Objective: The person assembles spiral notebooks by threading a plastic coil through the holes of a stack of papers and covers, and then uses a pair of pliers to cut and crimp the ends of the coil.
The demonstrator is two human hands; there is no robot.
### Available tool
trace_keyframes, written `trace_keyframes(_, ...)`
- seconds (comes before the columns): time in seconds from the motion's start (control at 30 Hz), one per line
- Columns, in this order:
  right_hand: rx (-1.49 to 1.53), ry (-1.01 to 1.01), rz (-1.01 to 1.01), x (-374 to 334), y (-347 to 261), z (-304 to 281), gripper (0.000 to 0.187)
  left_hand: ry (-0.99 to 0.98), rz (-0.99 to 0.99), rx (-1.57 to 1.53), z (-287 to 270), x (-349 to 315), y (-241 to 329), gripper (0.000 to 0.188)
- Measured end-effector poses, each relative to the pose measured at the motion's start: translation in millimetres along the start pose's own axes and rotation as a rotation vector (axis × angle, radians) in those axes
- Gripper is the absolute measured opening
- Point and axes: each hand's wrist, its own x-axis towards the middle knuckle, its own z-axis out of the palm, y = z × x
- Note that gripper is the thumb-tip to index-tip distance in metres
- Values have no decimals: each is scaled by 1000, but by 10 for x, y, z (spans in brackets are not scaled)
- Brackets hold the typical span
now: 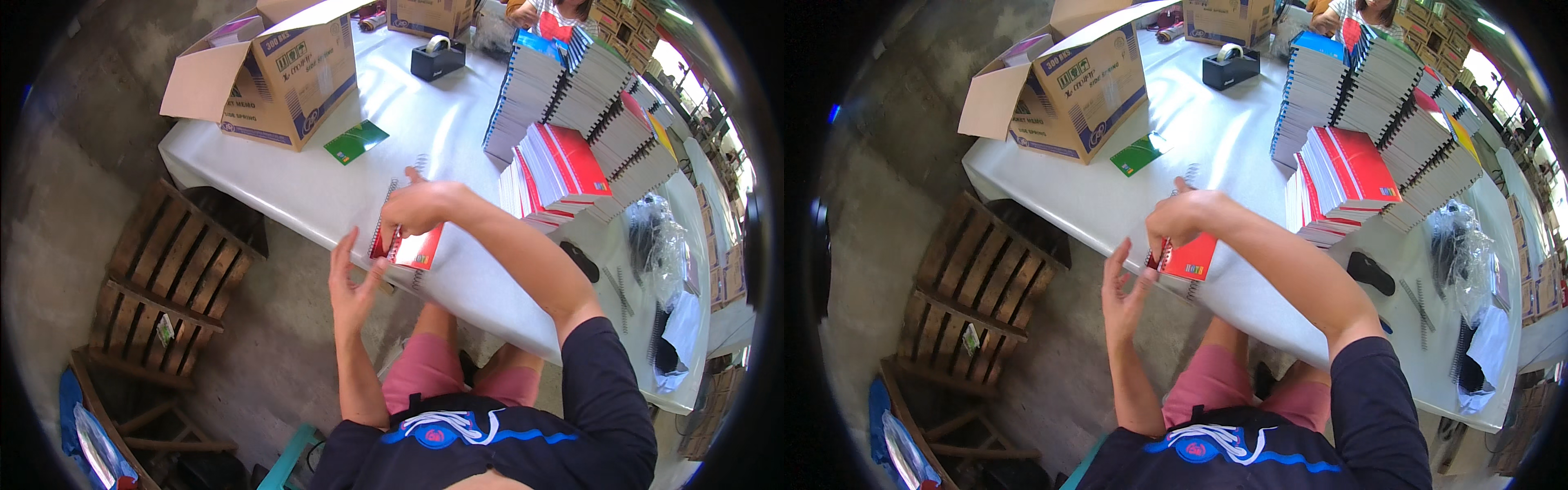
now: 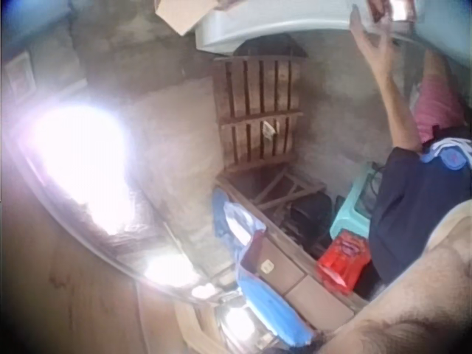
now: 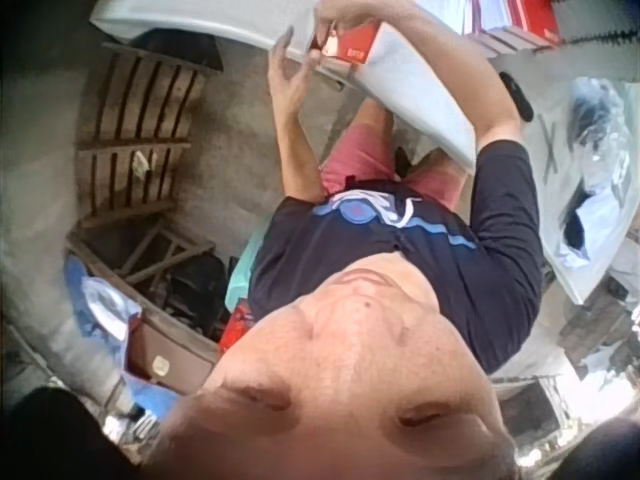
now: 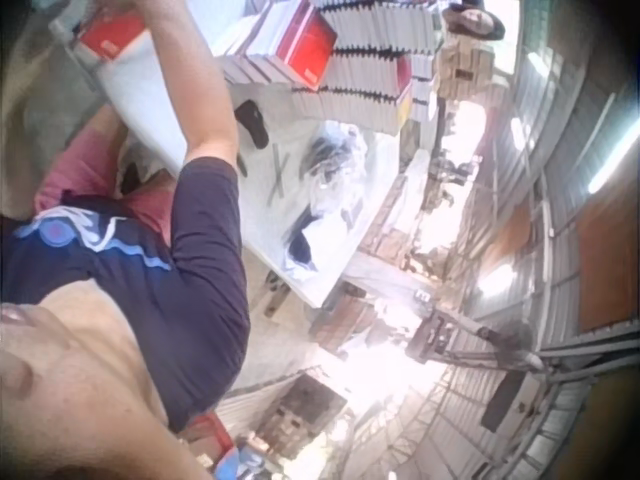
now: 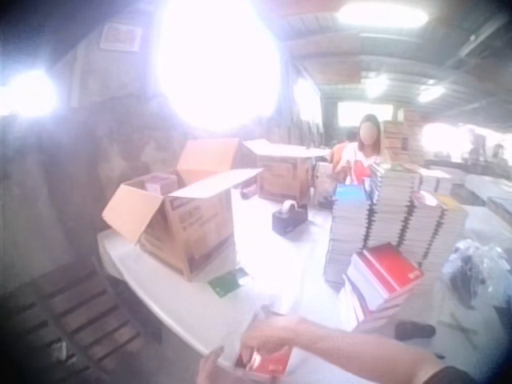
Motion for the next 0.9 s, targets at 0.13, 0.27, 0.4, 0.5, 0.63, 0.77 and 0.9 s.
trace_keyframes(0.13, -123, 1, -48, 392, 108, 128, 31, -91, 76, 203, 127, -25, -157, 80)
trace_keyframes(0.27, -76, 266, 22, 273, 154, 340, 30, -55, 114, 298, 176, -20, -270, 71)
trace_keyframes(0.4, -85, 960, 123, -636, 84, 410, 31, -148, 268, 470, 120, 30, -273, 45)
trace_keyframes(0.5, -143, 1450, 456, -1543, 278, 280, 34, -181, 230, 422, 59, 67, -286, 32)
trace_keyframes(0.63, 47, 1358, 1165, -2407, 887, 574, 56, -293, 273, 383, -21, 199, -249, 30)
trace_keyframes(0.77, 764, 1041, 1128, -2469, 1113, 728, 74, -296, 252, 392, -34, 242, -264, 29)
trace_keyframes(0.9, 408, 1213, 963, -2551, 1189, 815, 67, -329, 273, 434, -7, 280, -286, 34)
